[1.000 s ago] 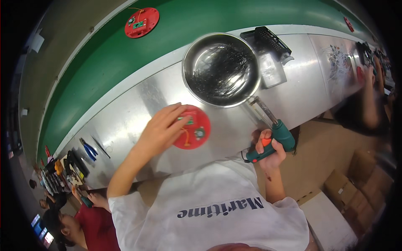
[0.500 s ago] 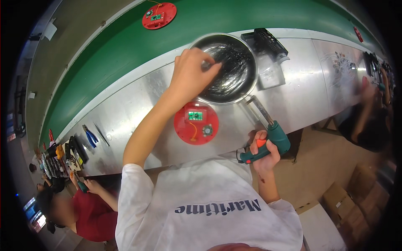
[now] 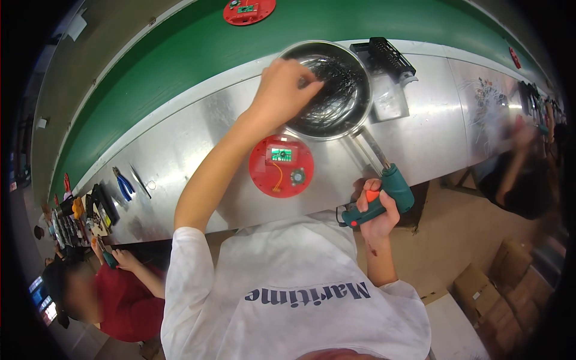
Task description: Soldering electronic components onto a circular PCB within a red device housing.
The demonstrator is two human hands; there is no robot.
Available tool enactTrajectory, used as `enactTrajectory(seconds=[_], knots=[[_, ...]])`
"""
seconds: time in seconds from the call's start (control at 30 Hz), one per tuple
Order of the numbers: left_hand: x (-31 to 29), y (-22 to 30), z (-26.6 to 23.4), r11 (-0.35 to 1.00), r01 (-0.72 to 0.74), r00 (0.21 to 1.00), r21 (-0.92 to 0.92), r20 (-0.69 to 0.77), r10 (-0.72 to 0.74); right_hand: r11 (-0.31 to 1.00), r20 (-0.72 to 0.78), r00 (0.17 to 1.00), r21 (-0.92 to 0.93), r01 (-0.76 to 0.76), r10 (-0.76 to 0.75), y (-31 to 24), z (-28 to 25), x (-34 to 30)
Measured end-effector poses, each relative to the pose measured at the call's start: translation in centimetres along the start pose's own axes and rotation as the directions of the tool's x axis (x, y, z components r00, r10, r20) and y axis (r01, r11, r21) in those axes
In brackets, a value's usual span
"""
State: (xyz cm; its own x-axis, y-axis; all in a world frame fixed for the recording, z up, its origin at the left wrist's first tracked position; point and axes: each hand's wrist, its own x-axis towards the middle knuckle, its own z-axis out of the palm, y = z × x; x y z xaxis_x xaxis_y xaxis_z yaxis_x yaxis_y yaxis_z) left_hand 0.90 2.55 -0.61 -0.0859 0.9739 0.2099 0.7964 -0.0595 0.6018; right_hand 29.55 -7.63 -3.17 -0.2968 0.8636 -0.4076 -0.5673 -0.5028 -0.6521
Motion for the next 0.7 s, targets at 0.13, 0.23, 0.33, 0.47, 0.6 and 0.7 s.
enactTrajectory(seconds=[0.13, 0.23, 0.33, 0.47, 0.6, 0.7], knots=[[-0.2, 0.4, 0.4, 1.000, -0.016, 0.998, 0.001, -0.059, 0.016, 1.000, -0.002, 1.000, 0.019, 0.006, -0.006, 0.3, -0.5, 0.0], [-1.4, 0.9, -1.0, 0.999, -0.026, 0.992, -0.044, -0.127, 0.020, 0.999, -0.005, 1.000, 0.031, 0.007, -0.007, 0.3, -0.5, 0.0], [-3.6, 2.5, -3.3, 0.995, -0.077, 0.951, -0.067, -0.306, 0.053, 1.000, 0.006, 1.000, 0.022, 0.001, -0.001, 0.3, -0.7, -0.1], [-9.6, 5.8, -4.4, 0.986, -0.133, 0.916, -0.104, -0.393, 0.082, 0.992, 0.046, 0.999, -0.124, 0.021, -0.015, 0.2, 0.5, -0.6], [-15.3, 6.0, -2.8, 0.938, -0.336, 0.875, -0.089, -0.397, 0.276, 0.969, 0.079, 0.996, -0.248, -0.026, 0.047, 0.7, 4.1, -0.9], [-18.2, 5.8, -1.8, 0.943, -0.322, 0.890, -0.086, -0.367, 0.270, 0.966, 0.096, 0.986, -0.234, -0.109, 0.134, 0.9, 6.2, -0.6]])
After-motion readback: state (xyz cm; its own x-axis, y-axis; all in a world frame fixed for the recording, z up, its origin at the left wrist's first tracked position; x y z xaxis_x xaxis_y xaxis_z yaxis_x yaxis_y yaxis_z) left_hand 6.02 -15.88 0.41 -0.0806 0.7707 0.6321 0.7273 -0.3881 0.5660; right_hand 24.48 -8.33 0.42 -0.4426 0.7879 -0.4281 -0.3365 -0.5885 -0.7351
